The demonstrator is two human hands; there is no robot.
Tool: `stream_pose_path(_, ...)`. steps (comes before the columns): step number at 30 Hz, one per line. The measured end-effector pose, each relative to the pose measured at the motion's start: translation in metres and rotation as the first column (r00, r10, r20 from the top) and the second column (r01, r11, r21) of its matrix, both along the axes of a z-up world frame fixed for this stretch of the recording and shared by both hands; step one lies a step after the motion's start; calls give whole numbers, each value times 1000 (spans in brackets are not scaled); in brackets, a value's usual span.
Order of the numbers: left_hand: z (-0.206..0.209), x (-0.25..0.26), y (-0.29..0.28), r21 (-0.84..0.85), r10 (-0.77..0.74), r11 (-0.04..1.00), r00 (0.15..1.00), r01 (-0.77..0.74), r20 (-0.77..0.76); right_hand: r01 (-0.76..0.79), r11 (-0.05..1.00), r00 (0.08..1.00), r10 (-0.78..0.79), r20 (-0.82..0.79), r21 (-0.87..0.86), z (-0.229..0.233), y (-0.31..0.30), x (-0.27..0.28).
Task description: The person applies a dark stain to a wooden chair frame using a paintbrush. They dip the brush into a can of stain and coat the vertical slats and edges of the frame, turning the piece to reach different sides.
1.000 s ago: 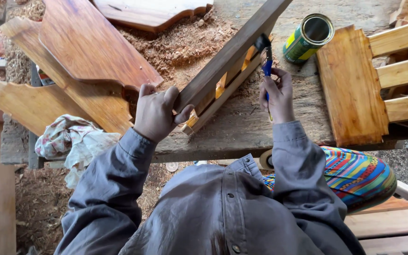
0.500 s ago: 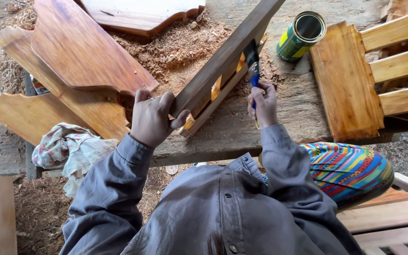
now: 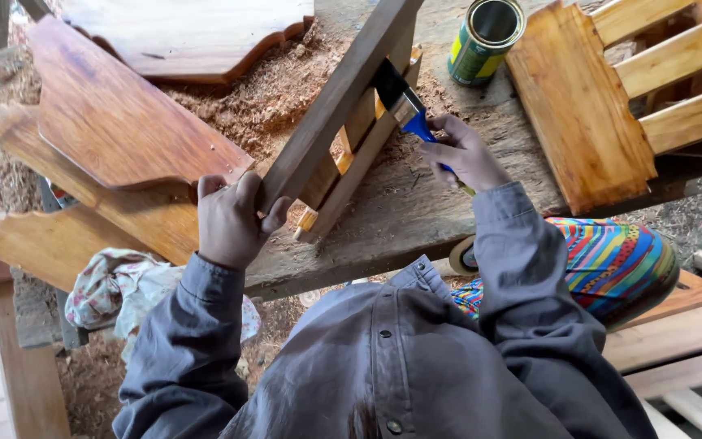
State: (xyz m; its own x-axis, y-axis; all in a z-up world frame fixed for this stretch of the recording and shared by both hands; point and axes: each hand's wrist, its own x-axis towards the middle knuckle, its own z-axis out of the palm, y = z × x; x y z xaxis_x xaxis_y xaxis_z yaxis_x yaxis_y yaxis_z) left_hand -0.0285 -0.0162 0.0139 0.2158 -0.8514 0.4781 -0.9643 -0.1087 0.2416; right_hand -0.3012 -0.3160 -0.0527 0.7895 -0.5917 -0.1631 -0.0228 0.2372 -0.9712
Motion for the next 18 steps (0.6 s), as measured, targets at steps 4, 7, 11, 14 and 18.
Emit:
stream_pose_path(4,-1,-3,4,11,3,1000,1000,-3,-6,140,989,989,-141,33,38,-15,-8,-17)
stream_pose_path(7,10,-11,8,33,9,999,1000,-10,5,316,948,948,-317,29,26,-52,-14,-10)
stream_pose_path(11,42,-33,0,76,103,990,981,-117,167,406,907,912,-411,-20,-112,-62,-18,16)
stream_pose_path(14,51,-42,-6,77,140,985,971,-157,194,478,872,865,-488,-120,-100,-78,-29,17)
stream_pose_path(18,52,-43,-10,110,101,987,987,-116,127,601,782,776,-620,-113,-163,-101,-98,-11)
